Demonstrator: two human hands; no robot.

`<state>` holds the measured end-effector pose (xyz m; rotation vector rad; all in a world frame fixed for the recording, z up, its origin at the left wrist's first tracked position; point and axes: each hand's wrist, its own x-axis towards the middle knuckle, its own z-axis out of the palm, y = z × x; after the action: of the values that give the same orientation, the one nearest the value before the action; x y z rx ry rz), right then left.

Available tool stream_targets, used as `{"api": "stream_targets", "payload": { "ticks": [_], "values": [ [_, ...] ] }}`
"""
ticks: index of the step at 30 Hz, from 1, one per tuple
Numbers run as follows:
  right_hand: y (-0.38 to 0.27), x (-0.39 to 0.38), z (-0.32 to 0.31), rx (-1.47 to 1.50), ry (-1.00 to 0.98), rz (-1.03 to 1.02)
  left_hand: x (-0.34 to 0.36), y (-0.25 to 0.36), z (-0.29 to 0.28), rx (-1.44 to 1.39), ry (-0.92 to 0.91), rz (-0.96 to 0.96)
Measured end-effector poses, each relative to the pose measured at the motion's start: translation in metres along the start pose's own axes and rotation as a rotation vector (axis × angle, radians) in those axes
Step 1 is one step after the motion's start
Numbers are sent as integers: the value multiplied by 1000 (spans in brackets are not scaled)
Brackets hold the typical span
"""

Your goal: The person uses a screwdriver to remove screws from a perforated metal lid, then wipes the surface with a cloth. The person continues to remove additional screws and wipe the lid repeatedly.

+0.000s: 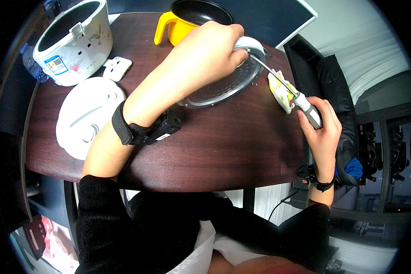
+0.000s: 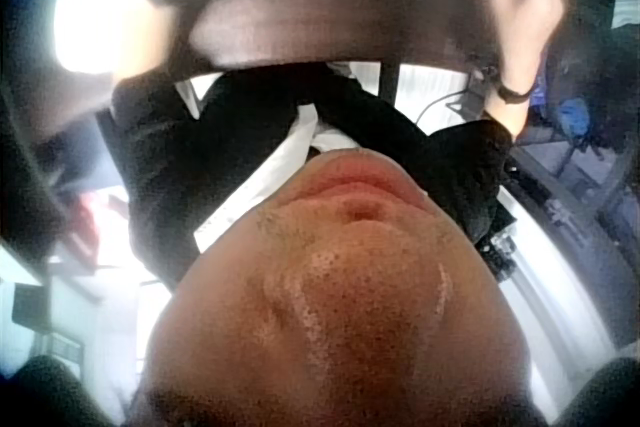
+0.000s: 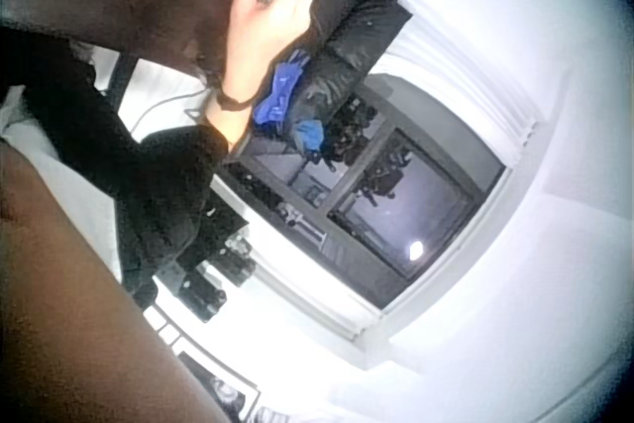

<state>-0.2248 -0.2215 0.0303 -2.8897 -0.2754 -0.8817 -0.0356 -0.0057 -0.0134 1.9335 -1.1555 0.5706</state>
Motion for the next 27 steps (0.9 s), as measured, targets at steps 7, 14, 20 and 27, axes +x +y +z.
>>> {"api": "stream_targets", "payload": {
  "ticks": [7,14,20,27],
  "values": [
    [-1,0,0,-28,38,-50,0,-1,2,5,1,-21],
    [0,0,0,-53,57,-67,0,0,1,-2,-6,-25],
    [0,-1,1,-60,45,-29,-1,1,2,5,0,-22],
    [-7,-13,10,84,-142,147,-2,4,6,39,46,-4]
  ]
}}
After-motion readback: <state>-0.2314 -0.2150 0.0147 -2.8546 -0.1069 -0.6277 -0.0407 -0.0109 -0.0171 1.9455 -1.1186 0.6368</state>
